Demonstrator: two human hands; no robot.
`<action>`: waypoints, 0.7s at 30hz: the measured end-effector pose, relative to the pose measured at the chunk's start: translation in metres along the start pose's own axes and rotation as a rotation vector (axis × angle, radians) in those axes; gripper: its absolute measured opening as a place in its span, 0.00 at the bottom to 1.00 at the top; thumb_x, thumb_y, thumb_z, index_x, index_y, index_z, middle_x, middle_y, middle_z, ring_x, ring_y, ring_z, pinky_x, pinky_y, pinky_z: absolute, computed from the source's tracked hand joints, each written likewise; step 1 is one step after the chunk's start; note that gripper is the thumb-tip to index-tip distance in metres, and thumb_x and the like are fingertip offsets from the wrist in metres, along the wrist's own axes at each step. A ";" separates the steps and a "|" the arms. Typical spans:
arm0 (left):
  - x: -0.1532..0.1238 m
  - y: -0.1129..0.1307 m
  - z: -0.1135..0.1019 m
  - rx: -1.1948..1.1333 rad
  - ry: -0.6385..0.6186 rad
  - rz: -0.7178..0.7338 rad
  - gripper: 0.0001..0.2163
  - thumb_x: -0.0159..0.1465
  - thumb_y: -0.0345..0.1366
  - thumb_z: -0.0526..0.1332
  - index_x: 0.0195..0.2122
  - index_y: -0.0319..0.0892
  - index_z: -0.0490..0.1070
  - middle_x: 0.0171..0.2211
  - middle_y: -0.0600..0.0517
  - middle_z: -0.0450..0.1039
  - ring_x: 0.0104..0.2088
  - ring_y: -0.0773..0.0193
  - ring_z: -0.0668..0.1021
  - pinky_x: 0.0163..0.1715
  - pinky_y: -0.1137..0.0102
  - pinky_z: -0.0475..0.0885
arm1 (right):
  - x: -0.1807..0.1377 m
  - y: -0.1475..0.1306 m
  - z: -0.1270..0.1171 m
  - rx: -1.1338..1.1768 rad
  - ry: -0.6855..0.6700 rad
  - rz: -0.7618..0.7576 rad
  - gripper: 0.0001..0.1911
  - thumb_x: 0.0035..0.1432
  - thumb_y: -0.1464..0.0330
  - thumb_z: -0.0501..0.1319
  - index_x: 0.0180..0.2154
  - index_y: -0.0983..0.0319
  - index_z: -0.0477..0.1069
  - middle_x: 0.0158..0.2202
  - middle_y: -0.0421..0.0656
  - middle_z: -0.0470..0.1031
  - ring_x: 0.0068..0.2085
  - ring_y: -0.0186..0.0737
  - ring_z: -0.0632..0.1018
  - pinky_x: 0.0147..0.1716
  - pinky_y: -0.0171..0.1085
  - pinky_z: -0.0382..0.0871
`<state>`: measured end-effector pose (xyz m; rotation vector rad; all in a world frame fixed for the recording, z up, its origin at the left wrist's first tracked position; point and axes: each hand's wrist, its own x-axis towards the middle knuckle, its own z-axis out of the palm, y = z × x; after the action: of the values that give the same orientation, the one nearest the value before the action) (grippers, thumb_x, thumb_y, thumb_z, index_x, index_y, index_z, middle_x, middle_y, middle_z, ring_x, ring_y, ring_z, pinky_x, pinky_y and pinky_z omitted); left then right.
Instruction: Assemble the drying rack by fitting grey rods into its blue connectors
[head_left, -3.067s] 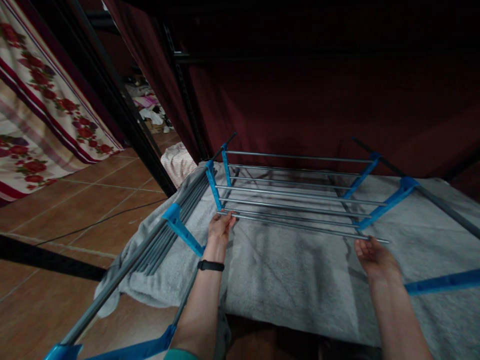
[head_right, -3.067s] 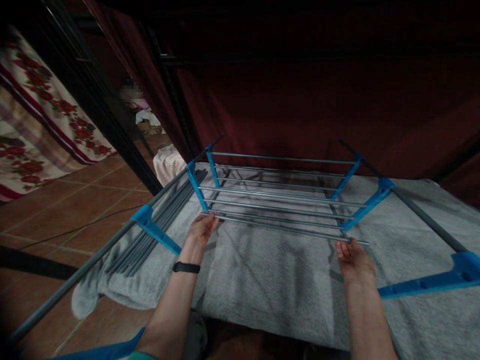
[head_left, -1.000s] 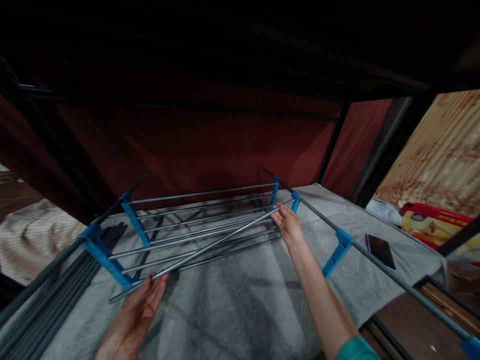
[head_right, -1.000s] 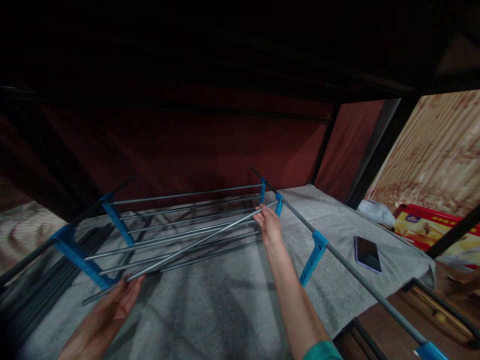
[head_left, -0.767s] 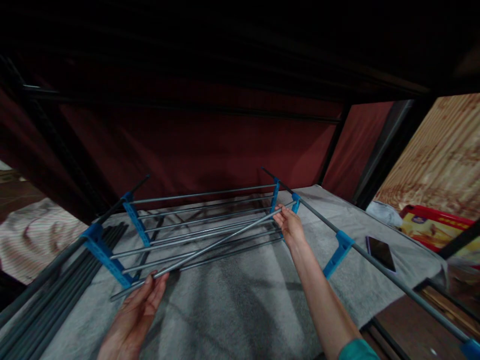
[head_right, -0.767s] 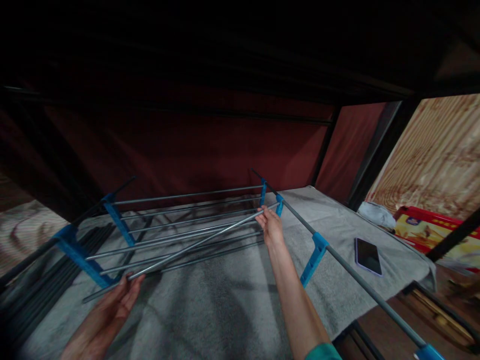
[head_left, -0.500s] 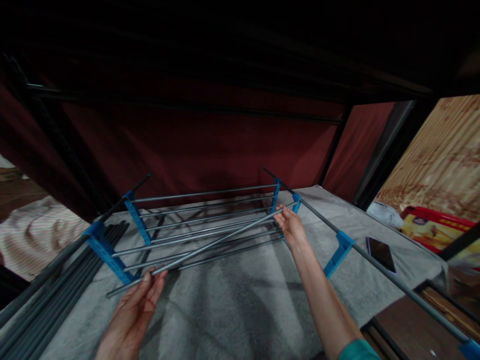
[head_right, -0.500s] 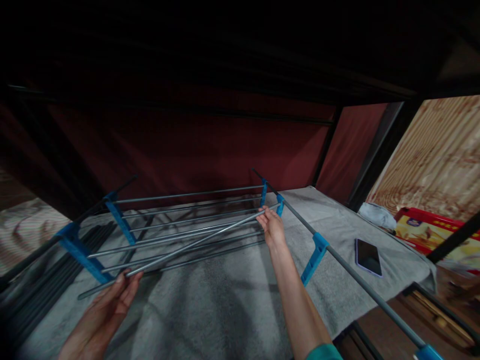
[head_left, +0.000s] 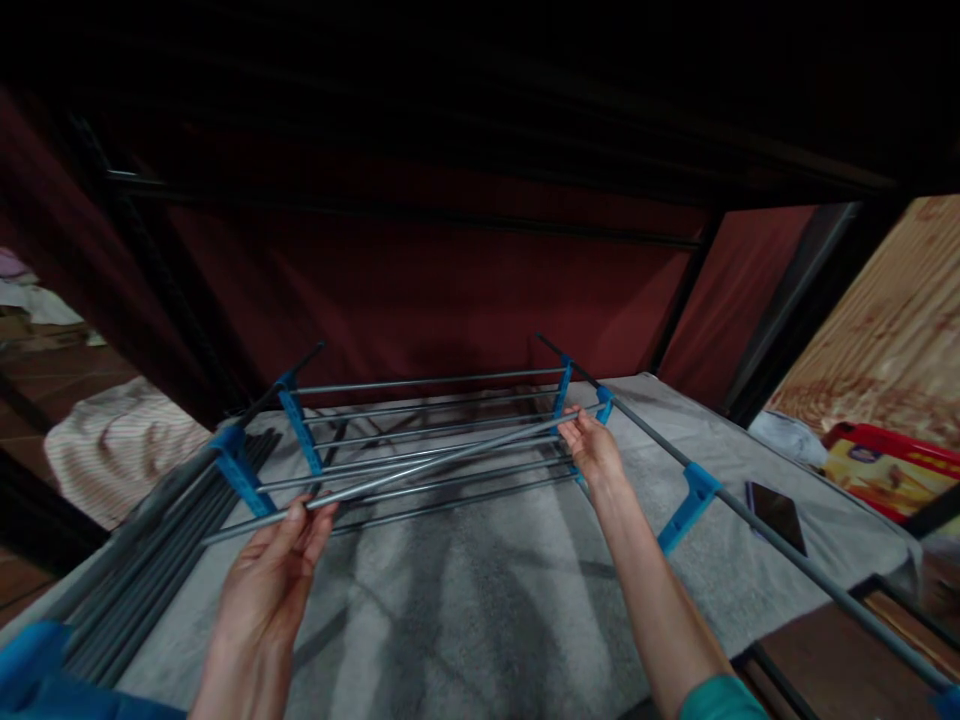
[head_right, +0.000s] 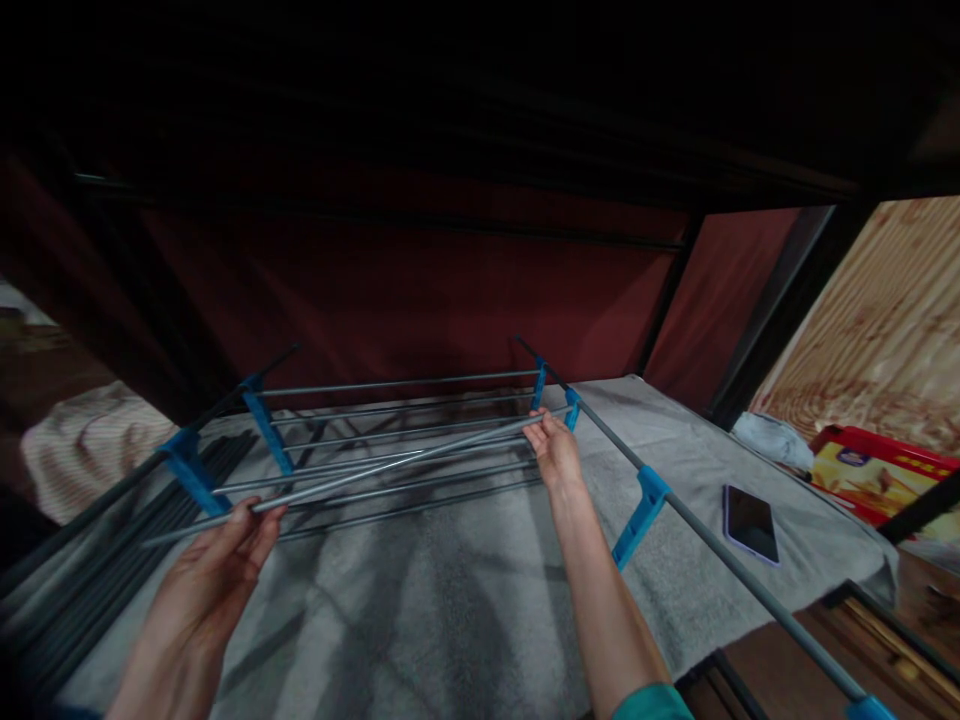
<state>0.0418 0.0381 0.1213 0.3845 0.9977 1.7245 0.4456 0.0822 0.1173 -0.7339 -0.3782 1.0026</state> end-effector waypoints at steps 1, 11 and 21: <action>-0.002 0.004 0.004 -0.001 -0.012 0.011 0.08 0.61 0.21 0.60 0.29 0.35 0.77 0.30 0.50 0.79 0.30 0.66 0.82 0.31 0.77 0.80 | -0.001 -0.001 0.000 0.002 -0.002 0.008 0.04 0.60 0.75 0.61 0.32 0.62 0.72 0.31 0.41 0.78 0.33 0.32 0.80 0.37 0.33 0.79; 0.003 0.026 0.028 -0.022 -0.120 0.078 0.03 0.59 0.27 0.67 0.28 0.35 0.75 0.29 0.48 0.79 0.28 0.69 0.81 0.28 0.79 0.77 | 0.013 0.000 -0.007 0.018 0.075 0.002 0.12 0.61 0.80 0.53 0.30 0.65 0.72 0.34 0.43 0.73 0.37 0.32 0.79 0.44 0.34 0.77; 0.031 0.030 0.049 0.004 -0.141 0.060 0.05 0.63 0.27 0.63 0.30 0.35 0.72 0.30 0.47 0.78 0.26 0.70 0.80 0.26 0.79 0.75 | 0.019 -0.001 -0.005 -0.013 0.130 0.034 0.14 0.61 0.80 0.52 0.28 0.64 0.71 0.38 0.45 0.72 0.42 0.33 0.79 0.51 0.38 0.73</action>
<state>0.0436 0.0840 0.1671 0.5358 0.8954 1.7235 0.4589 0.0965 0.1142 -0.8152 -0.2603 0.9791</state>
